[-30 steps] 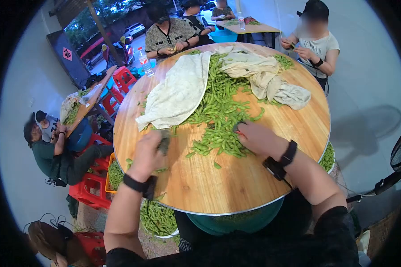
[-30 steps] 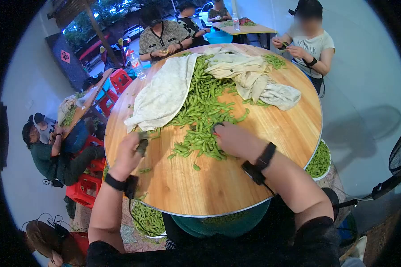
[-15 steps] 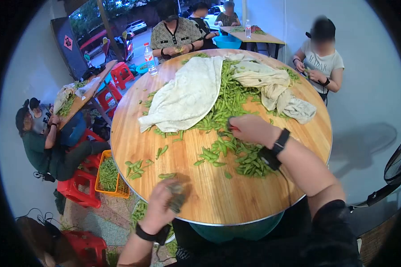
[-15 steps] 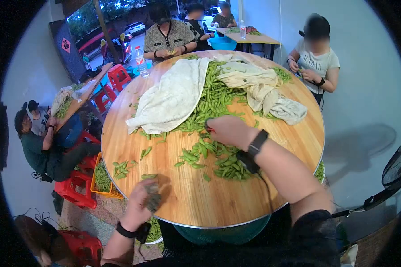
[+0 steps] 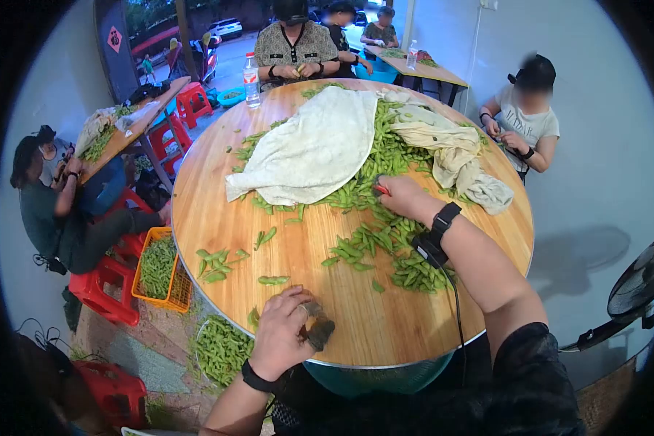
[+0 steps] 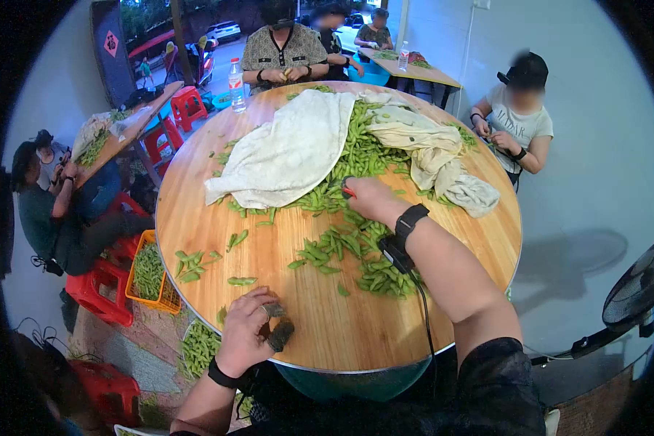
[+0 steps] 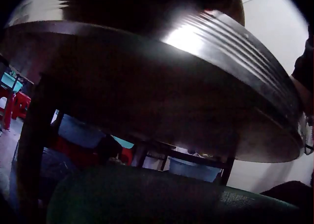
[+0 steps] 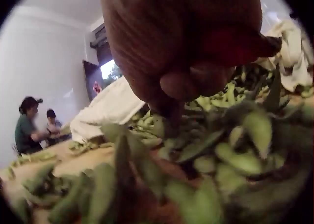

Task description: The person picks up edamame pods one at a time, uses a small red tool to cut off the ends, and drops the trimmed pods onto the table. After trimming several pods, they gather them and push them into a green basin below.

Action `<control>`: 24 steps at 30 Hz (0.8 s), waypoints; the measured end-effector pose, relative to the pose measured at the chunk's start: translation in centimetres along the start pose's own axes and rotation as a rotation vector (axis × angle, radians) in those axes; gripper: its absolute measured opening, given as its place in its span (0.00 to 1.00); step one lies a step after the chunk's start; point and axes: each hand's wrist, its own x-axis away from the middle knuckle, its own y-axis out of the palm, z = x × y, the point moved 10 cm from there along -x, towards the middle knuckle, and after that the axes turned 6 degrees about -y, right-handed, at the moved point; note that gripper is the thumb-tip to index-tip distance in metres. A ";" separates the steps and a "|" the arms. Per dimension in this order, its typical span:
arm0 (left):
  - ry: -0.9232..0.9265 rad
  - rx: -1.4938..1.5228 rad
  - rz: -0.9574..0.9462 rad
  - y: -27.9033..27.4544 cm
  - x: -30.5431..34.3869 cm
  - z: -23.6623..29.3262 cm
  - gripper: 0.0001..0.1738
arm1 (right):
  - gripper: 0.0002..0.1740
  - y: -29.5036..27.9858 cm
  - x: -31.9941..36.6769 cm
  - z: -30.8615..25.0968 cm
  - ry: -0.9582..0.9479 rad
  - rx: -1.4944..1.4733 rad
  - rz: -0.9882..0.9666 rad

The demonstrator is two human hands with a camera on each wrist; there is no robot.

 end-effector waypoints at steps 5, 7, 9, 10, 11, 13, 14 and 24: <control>-0.007 -0.001 0.010 -0.4 0.1 0.1 0.13 | 0.10 -0.9 0.0 -0.5 -0.017 0.072 0.002; -0.010 0.009 0.015 -0.4 0.2 0.0 0.13 | 0.10 -1.8 -0.1 -1.5 -0.039 0.030 0.004; -0.014 0.018 0.018 -0.4 0.3 -0.2 0.13 | 0.10 -1.8 0.0 -1.4 0.051 -0.124 -0.041; -0.006 0.007 0.007 -0.3 0.3 -0.3 0.12 | 0.10 -1.6 -0.1 -2.0 0.052 -0.124 -0.045; 0.005 -0.005 -0.007 -0.1 0.3 -0.3 0.12 | 0.10 -1.8 -0.4 -3.9 -0.054 -0.105 0.010; 0.002 0.003 -0.008 -0.3 0.2 0.1 0.12 | 0.11 -1.0 -0.4 -8.5 -0.140 -0.337 -0.025; -0.001 0.010 -0.005 -0.4 0.1 0.2 0.12 | 0.12 -0.7 0.0 -11.3 -0.120 -0.586 -0.119; 0.036 -0.026 -0.045 -0.1 0.1 0.5 0.14 | 0.09 3.7 2.6 -16.2 -0.519 -0.176 -0.041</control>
